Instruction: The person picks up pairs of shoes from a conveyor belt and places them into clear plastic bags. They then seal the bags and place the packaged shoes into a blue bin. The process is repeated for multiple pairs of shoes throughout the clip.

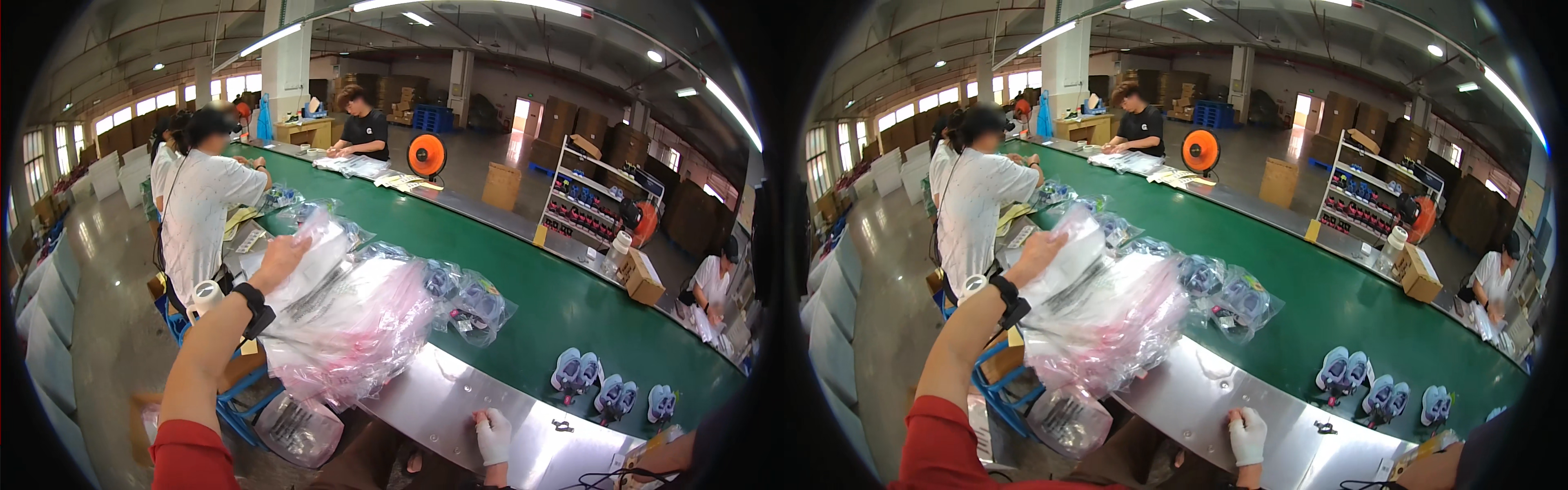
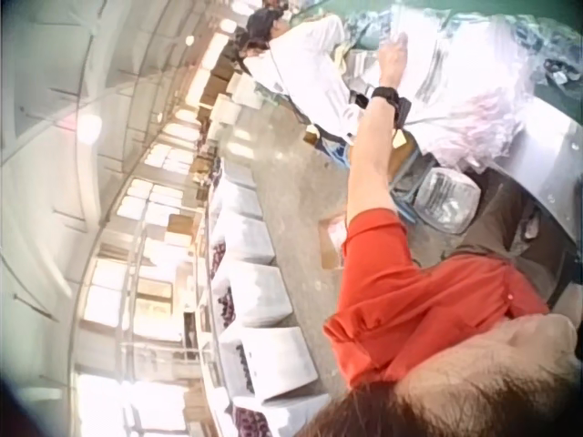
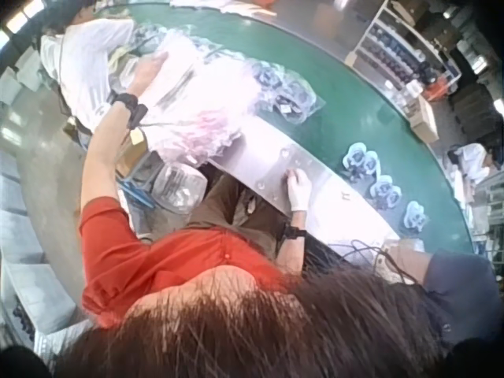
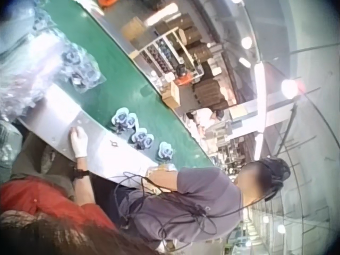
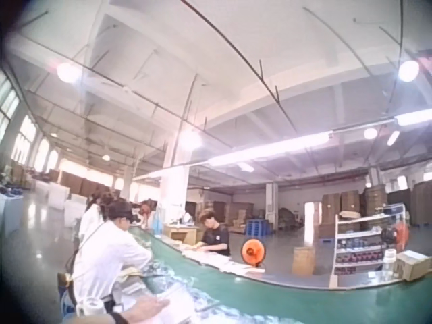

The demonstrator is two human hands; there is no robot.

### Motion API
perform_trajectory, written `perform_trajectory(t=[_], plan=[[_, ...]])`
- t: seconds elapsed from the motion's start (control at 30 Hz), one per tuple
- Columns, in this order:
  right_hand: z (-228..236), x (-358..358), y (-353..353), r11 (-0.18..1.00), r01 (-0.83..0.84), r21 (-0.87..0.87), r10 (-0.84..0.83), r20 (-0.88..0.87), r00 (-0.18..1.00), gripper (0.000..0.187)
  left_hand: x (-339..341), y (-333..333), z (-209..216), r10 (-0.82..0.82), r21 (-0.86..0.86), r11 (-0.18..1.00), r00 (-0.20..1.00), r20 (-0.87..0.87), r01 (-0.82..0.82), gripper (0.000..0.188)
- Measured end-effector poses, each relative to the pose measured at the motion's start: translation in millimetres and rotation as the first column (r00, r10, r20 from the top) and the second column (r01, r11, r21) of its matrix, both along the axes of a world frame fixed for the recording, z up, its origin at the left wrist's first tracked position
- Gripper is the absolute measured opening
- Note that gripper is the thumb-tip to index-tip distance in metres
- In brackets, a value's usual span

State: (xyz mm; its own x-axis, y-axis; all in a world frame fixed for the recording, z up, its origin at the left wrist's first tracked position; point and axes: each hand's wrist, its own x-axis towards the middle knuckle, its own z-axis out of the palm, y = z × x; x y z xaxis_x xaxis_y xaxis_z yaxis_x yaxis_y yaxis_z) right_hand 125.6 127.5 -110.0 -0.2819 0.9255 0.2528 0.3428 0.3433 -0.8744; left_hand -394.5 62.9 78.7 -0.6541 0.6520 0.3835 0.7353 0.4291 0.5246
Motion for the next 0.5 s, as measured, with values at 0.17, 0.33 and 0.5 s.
perform_trajectory(t=[0.17, 0.33, 0.5], plan=[[11.4, -7.2, -5.1, 0.997, -0.008, -0.072, 0.004, -0.051, 0.999, 0.014, -17.2, -15.9, 66.3, -0.133, 0.339, 0.937, 0.984, 0.117, 0.087, 0.048], [36.3, -12.2, -2.2, 0.984, -0.035, -0.172, -0.007, -0.238, 0.971, 0.019, 75.2, 6.8, 145.3, -0.433, 0.61, 0.75, 0.887, 0.162, 0.255, 0.044], [136.6, -28.8, -14.2, 0.935, -0.35, -0.059, 0.227, -0.658, 0.718, 0.041, 246.4, 21.4, 137.6, -0.685, 0.534, 0.655, 0.718, 0.122, 0.534, 0.039]])
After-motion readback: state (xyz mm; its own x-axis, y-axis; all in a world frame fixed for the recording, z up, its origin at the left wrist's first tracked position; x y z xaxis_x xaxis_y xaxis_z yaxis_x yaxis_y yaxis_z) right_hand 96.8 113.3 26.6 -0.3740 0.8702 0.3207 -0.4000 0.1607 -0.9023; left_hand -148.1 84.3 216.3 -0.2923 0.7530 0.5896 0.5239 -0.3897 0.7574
